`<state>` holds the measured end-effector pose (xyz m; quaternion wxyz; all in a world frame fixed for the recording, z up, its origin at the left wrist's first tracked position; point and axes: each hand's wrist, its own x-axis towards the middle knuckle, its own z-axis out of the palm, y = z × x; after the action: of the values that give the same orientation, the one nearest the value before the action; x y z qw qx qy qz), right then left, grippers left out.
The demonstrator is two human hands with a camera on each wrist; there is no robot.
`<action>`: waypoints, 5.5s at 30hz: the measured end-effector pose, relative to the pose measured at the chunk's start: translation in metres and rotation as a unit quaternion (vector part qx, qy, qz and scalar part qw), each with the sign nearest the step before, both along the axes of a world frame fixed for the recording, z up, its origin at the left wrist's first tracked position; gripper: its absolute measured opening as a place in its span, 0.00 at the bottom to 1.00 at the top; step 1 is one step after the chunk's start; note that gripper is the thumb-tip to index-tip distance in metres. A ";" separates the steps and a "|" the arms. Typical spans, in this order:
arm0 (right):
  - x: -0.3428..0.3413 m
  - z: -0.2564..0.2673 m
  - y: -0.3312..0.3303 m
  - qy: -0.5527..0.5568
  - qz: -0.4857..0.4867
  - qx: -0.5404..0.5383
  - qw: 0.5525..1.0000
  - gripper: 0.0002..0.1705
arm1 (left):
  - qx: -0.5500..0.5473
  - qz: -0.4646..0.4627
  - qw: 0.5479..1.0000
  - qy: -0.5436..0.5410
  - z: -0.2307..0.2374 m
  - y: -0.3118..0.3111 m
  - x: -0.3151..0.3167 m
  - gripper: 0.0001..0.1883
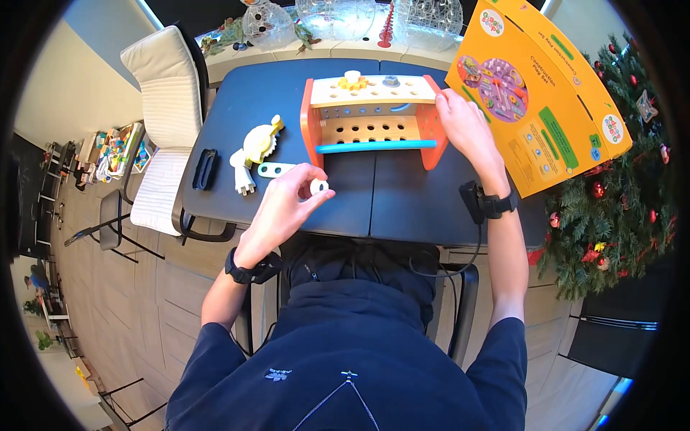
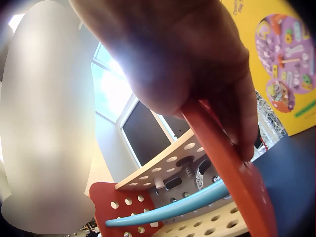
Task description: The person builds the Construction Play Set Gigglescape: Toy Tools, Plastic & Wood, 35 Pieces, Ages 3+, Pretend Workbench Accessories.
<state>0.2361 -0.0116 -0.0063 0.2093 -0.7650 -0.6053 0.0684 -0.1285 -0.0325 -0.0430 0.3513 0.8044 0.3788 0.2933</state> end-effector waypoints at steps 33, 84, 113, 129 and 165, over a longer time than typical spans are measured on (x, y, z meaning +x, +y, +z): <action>-0.129 -0.085 -0.044 0.311 0.261 -0.035 0.913 0.17 | 0.004 -0.083 0.996 0.021 -0.021 -0.017 0.011 0.31; -0.152 -0.141 0.026 0.114 0.206 0.185 0.954 0.23 | -0.308 -0.041 0.946 -0.089 -0.001 0.135 0.029 0.44; -0.156 -0.132 0.028 0.289 0.183 0.112 0.933 0.17 | -0.261 -0.045 0.956 -0.128 -0.023 0.140 0.033 0.42; -0.154 -0.131 0.029 0.290 0.185 0.074 0.936 0.19 | -0.296 -0.042 0.941 -0.159 -0.020 0.137 0.034 0.38; -0.158 -0.143 0.036 0.263 0.203 0.105 0.937 0.18 | -0.286 -0.044 0.947 -0.141 -0.020 0.138 0.034 0.39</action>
<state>0.0776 0.0243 -0.1489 0.4220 -0.5545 -0.6746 0.2437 -0.0943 0.1054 -0.0633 0.6291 0.6363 0.3579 0.2671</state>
